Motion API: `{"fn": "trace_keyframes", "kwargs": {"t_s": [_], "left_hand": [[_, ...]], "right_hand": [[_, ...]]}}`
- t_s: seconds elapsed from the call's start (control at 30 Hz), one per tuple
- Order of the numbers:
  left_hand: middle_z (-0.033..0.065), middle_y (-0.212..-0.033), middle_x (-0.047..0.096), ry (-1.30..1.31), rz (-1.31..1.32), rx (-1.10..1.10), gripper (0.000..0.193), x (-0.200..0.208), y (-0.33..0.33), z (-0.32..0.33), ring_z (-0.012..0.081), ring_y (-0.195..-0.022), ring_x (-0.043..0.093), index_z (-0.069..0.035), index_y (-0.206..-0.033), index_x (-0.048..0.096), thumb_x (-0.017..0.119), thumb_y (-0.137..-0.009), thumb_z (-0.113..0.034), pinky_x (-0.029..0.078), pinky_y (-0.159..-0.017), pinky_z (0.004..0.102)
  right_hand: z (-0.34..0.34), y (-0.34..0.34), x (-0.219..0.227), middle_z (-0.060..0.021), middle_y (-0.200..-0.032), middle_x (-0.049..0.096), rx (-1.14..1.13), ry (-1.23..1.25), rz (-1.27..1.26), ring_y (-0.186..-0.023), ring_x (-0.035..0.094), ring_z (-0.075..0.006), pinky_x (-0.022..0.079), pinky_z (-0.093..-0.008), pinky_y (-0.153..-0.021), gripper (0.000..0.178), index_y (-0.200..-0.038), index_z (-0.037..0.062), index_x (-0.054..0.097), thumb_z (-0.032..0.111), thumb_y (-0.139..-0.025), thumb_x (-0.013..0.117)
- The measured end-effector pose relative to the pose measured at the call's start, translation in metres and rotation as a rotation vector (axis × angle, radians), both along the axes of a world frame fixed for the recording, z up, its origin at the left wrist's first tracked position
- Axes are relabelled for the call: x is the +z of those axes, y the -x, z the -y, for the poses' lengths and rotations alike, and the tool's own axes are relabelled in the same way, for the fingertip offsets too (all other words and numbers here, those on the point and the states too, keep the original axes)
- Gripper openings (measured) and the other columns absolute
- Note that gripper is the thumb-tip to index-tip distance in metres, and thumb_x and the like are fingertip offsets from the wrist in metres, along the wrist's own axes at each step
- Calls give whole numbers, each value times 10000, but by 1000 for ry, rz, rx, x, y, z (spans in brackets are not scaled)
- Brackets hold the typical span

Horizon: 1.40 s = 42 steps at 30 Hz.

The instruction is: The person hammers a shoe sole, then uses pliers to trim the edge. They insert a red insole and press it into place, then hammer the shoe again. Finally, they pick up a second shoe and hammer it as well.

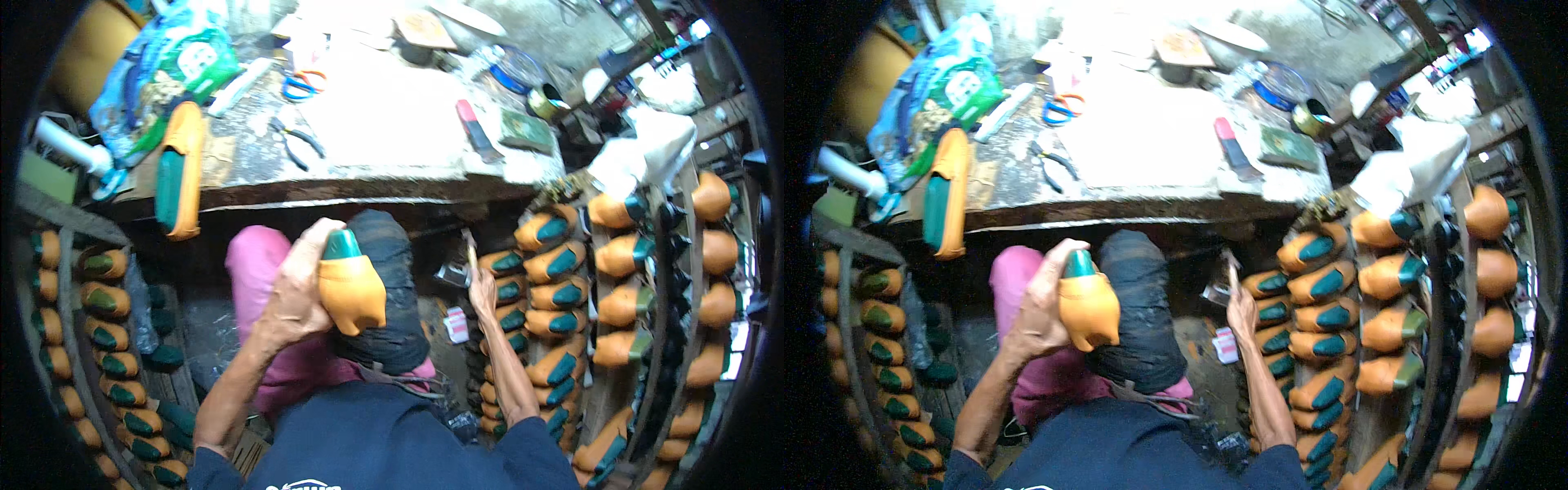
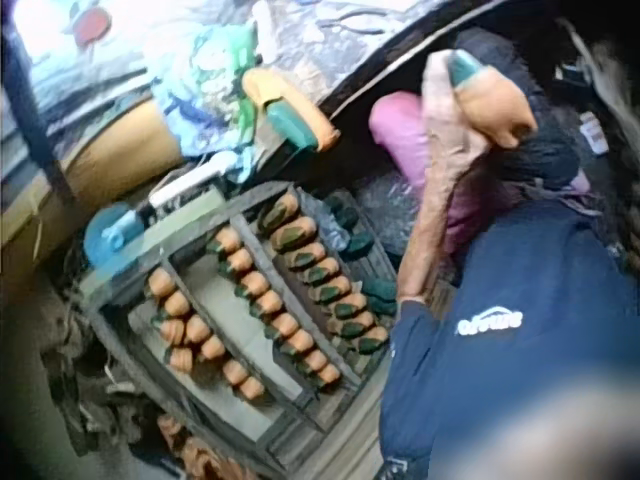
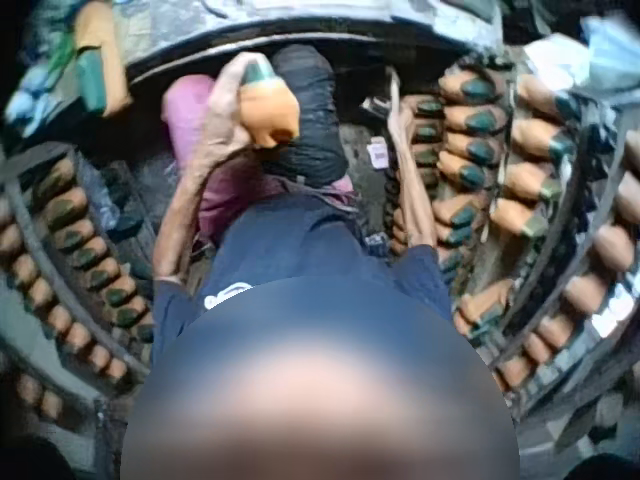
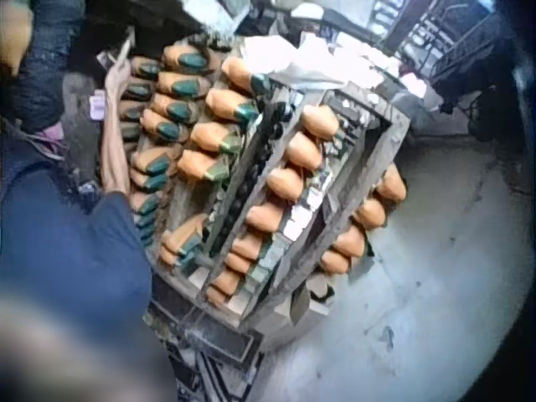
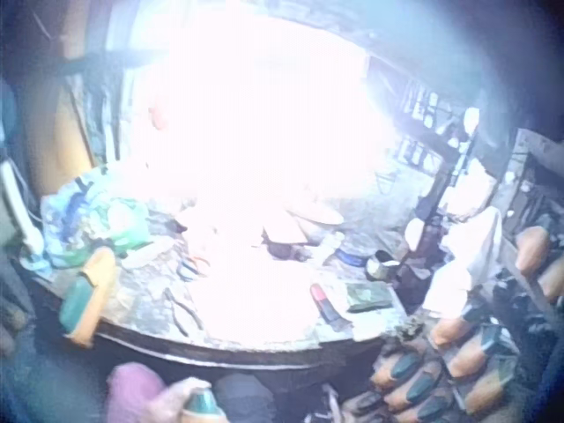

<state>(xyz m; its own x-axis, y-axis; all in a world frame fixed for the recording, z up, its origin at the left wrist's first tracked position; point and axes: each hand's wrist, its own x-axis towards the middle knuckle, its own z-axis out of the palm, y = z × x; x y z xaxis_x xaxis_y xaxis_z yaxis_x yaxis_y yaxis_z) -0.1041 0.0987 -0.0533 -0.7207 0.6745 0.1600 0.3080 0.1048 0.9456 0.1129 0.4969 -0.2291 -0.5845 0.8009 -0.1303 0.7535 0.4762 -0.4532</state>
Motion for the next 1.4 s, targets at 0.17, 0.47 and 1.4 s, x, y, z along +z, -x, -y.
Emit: {"fn": "trace_keyframes", "kwargs": {"t_s": [0.17, 0.47, 1.4], "left_hand": [[221, -1595, 582, 13, -190, 11, 1127, -18, -14, 19, 379, -1504, 594, -27, -1694, 414, 1026, -754, -134, 448, -1292, 457], [312, -1846, 249, 213, -260, -30, 1524, -10, -18, 31, 509, -1716, 255, -4, -1820, 2, 1038, -729, -251, 195, -1418, 550], [325, -1880, 145, -17, 53, -11, 1608, 16, -38, 58, 457, -1762, 145, 1, -1828, 45, 1040, -731, -624, 122, -1427, 555]], "right_hand": [[13, -25, -104, -370, -1075, 782, -156, -44, 196, -1051, 749, -583, 564, -671, -939, 363, -1220, -31, 668, 283, -1053, 596], [14, -51, -196, -353, -1122, 751, -264, 81, 222, -1122, 726, -575, 545, -650, -966, 413, -1263, -36, 553, 254, -1036, 740], [187, 79, 187, -261, -1656, 587, 684, 610, -701, -1535, 571, -364, 440, -515, -1259, 1000, -1725, -20, 356, 626, -1057, 723]]}}
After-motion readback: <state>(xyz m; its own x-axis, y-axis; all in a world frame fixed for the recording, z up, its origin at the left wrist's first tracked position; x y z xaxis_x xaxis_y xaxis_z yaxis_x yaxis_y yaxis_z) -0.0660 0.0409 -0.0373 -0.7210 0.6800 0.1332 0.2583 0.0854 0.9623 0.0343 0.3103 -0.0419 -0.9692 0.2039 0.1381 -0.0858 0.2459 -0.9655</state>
